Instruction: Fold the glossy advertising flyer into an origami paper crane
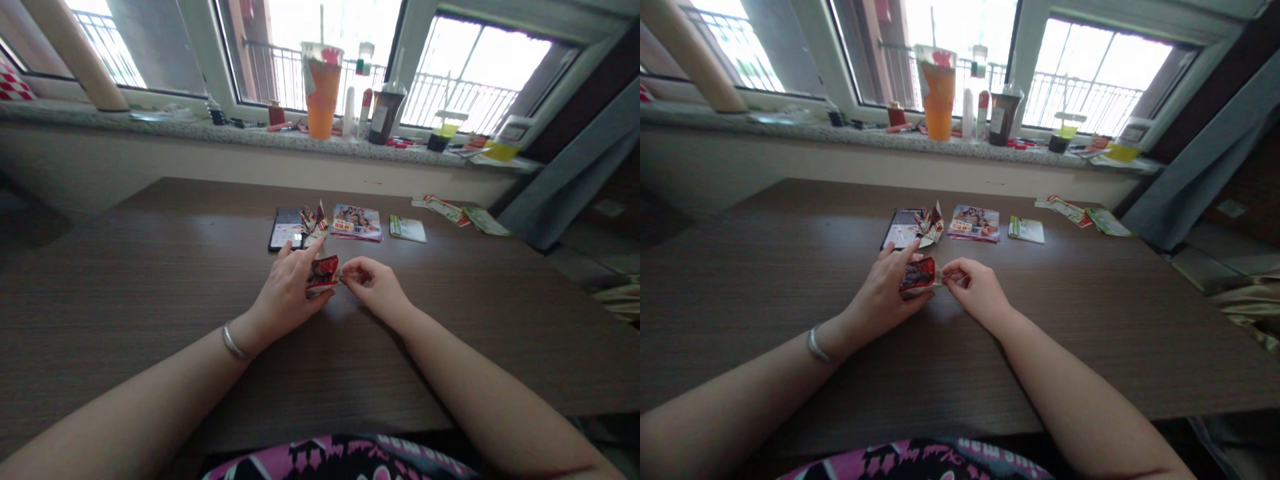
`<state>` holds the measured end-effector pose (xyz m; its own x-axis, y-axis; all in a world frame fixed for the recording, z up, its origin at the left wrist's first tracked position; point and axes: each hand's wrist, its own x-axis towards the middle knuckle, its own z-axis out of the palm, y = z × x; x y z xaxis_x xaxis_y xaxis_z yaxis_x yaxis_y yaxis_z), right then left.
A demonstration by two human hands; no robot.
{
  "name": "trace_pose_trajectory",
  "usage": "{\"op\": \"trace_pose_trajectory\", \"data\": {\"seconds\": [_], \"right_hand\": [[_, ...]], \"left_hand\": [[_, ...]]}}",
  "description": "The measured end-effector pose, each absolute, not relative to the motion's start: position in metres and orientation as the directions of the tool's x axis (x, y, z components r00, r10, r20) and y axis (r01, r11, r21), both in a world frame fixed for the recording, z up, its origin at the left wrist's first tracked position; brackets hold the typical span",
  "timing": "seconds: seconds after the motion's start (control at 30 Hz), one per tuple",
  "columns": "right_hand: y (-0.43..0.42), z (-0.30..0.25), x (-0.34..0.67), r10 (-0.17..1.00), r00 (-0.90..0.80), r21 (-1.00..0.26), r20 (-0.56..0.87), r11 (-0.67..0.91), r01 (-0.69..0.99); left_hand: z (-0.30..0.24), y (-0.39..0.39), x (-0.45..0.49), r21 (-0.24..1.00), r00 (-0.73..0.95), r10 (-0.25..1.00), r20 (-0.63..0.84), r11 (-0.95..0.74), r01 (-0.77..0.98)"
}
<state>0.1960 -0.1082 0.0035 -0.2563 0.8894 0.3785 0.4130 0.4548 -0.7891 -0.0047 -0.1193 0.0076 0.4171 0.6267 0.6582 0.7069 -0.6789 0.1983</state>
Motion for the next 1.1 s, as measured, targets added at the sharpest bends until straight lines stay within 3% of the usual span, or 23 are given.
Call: {"op": "trace_pose_trajectory", "data": {"seconds": [0.37,0.63,1.1], "right_hand": [[-0.11,0.0,0.195,0.887,-0.267,-0.904,0.377,0.415,0.101],[-0.114,0.004,0.192,0.897,-0.243,-0.843,0.369,0.433,0.318],[-0.119,0.008,0.194,0.771,-0.249,-0.693,0.586,0.637,0.339]], "left_hand": [[0.014,-0.121,-0.006,0.291,0.295,0.612,0.734,-0.675,0.678],[0.012,-0.121,-0.006,0.323,0.273,0.602,0.75,-0.694,0.643],[0.021,-0.124,-0.006,0.428,0.314,0.639,0.702,-0.731,0.531]]}}
